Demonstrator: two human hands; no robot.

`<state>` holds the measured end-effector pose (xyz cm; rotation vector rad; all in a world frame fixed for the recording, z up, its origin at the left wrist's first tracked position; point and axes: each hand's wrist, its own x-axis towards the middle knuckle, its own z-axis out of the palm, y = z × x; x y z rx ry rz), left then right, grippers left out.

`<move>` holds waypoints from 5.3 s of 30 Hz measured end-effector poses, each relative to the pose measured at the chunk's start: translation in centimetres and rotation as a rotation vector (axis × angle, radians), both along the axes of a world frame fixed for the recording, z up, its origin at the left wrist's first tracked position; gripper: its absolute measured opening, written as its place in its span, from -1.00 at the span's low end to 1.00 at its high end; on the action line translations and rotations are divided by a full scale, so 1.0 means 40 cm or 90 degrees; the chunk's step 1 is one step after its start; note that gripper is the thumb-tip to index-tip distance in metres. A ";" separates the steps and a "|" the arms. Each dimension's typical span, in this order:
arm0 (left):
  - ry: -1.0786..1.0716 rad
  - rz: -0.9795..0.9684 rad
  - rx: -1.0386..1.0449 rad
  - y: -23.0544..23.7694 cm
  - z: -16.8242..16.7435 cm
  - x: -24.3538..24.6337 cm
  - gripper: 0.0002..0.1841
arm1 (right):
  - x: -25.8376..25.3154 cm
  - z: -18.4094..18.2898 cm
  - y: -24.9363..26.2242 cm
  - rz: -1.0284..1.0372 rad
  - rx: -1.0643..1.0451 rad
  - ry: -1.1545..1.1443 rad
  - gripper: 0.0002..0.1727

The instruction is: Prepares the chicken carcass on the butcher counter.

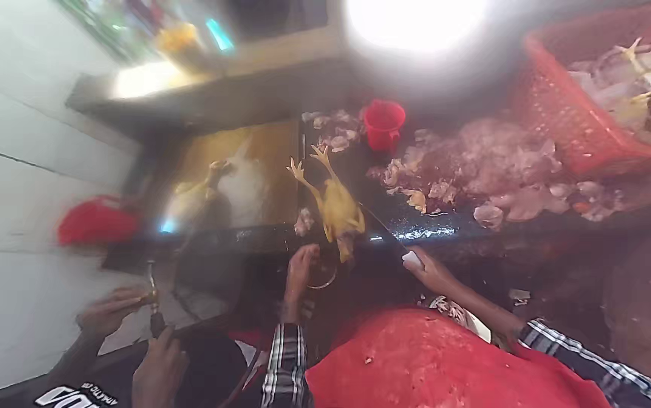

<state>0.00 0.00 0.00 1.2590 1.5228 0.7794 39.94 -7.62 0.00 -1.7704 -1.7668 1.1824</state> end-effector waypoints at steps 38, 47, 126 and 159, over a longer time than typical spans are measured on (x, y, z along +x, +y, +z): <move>-0.397 -0.010 0.338 0.316 0.456 0.354 -0.71 | -0.132 0.276 0.270 0.146 -0.046 0.066 -0.46; -0.403 0.333 0.253 0.326 0.514 0.294 -0.62 | 0.000 0.235 0.123 0.070 -0.109 0.130 -0.57; 0.273 -0.313 -0.049 0.435 0.380 0.130 -0.64 | 0.263 -0.128 -0.149 0.051 -0.284 -0.347 -0.48; 0.366 -0.005 0.052 -0.043 0.067 0.268 -0.38 | -0.154 0.223 0.143 0.105 -0.303 0.043 -0.48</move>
